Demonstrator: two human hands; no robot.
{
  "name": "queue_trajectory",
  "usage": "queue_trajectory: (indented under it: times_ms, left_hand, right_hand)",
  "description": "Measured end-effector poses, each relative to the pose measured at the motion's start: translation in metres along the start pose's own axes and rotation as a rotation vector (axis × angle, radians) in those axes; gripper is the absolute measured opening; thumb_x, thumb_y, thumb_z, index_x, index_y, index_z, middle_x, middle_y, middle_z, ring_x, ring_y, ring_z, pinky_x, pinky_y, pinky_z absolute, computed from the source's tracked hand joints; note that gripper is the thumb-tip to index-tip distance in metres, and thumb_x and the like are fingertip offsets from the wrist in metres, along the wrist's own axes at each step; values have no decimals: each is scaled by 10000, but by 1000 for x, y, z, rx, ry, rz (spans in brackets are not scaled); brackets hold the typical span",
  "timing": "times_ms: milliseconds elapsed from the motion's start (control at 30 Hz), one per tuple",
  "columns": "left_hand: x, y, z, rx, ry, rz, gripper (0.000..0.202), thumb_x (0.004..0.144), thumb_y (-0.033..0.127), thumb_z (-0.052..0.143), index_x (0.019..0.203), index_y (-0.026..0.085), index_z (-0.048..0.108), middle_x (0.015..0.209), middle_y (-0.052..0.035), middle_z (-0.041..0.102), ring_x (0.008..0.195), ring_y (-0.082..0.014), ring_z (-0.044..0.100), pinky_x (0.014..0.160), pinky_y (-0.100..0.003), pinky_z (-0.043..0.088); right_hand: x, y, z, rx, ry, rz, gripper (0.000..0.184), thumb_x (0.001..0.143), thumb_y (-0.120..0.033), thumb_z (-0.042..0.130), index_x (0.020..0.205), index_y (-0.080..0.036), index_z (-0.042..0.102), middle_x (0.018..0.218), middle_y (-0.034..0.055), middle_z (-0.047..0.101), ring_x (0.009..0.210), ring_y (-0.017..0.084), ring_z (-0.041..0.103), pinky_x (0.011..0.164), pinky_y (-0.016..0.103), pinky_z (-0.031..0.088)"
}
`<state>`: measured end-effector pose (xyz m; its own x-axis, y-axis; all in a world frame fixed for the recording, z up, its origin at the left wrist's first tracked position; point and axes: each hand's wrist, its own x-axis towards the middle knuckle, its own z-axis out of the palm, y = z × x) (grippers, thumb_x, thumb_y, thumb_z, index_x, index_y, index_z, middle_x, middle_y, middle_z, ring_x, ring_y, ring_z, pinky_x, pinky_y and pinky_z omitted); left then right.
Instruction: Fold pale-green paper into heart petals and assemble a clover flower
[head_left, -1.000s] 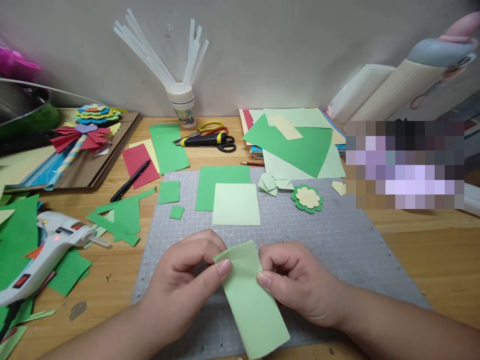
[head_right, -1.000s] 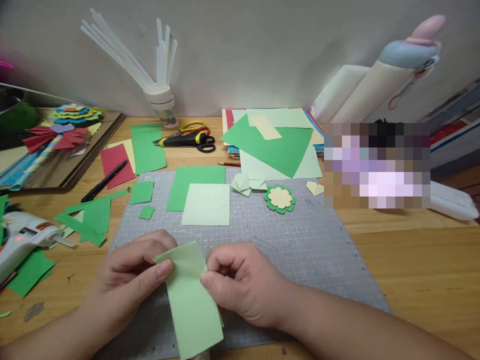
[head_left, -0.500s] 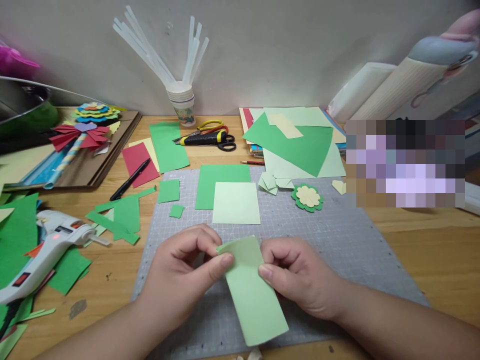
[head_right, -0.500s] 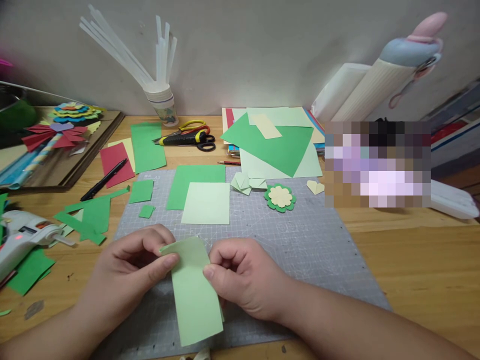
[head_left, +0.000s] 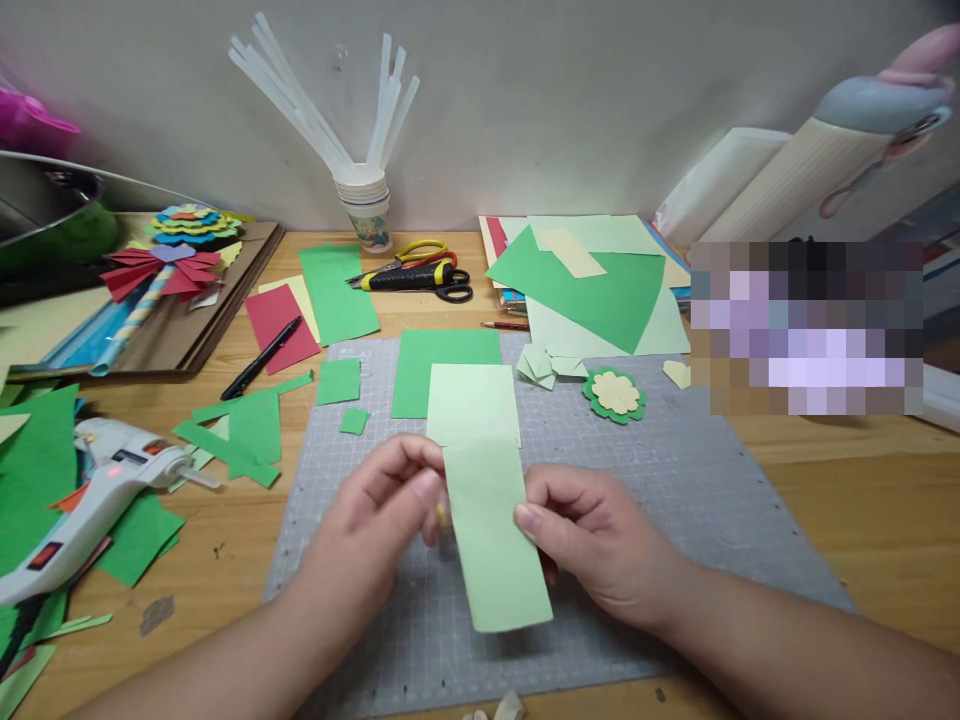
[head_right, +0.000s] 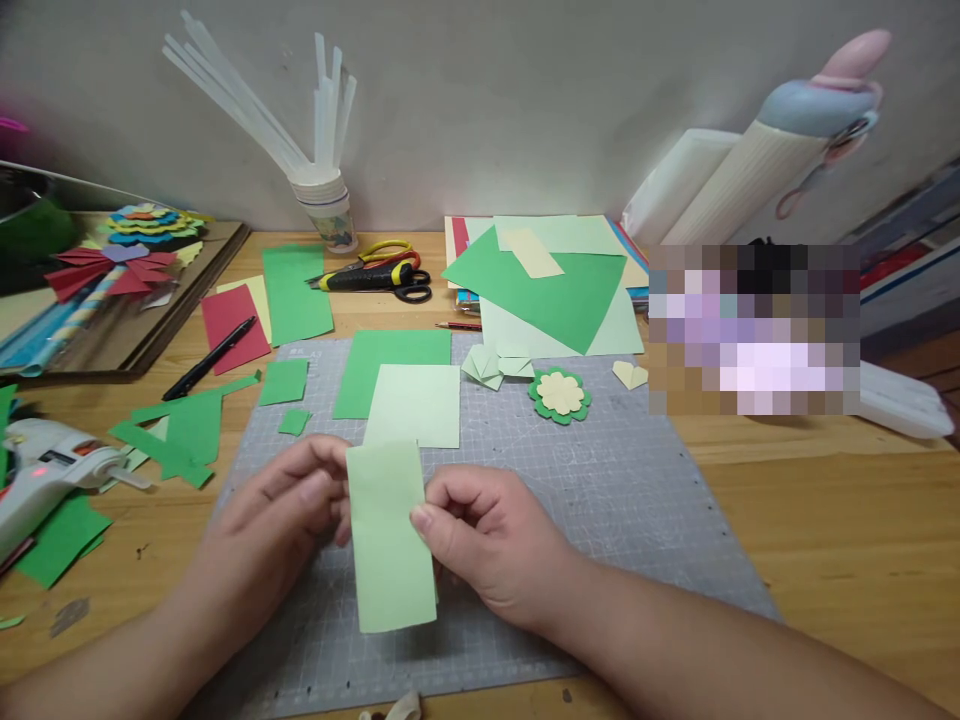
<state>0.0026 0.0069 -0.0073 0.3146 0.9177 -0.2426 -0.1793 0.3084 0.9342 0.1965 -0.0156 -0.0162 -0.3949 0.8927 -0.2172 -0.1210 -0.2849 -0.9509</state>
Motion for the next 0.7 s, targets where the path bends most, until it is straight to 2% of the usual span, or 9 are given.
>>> queue_trajectory:
  times_ms: [67,133,233,367,500,600,700]
  left_hand:
    - [-3,-2,7,73,-75,-75,140,825,335,629,813,196,617,703,20,534,589,-105,431,539,-209,372]
    - [-7,-2,12,148,-98,-94,229,851,353,584,708,175,602,603,38,447,549,-95,368,506,-195,321]
    - [-9,-1,13,221,-59,-41,335,857,374,559,594,180,481,556,56,375,529,-94,324,491,-198,288]
    - [-9,-2,9,380,-2,6,390,858,385,546,561,195,377,547,62,343,531,-100,310,491,-210,282]
    - [-6,-1,7,373,-55,15,384,874,394,516,567,188,410,563,56,363,542,-101,325,510,-211,294]
    - [-6,-1,8,292,-143,-17,300,872,383,523,654,177,525,636,33,470,595,-109,409,558,-212,344]
    - [-8,-2,8,322,-136,-26,314,870,385,529,639,174,510,626,33,463,589,-108,404,548,-209,342]
  right_hand:
    - [0,1,1,-49,15,-40,305,879,-341,559,631,-182,480,585,-34,474,522,88,422,499,219,334]
    - [-1,2,2,-106,23,-79,299,885,-321,551,628,-181,488,597,-33,476,539,90,430,513,220,341]
    - [-2,4,4,-123,45,-99,296,887,-327,551,636,-183,494,609,-33,468,552,93,436,520,220,350]
    - [-3,5,4,-61,56,-58,302,889,-365,553,653,-184,501,595,-33,476,539,95,443,513,219,362]
    - [-2,4,4,-25,68,-32,314,884,-376,561,646,-183,497,574,-34,493,526,93,459,512,217,373]
    - [-1,3,3,0,82,-23,319,883,-392,562,651,-182,502,574,-33,497,528,95,468,513,218,384]
    - [-1,2,4,22,90,-22,316,880,-402,567,662,-181,509,588,-32,503,536,95,478,518,218,395]
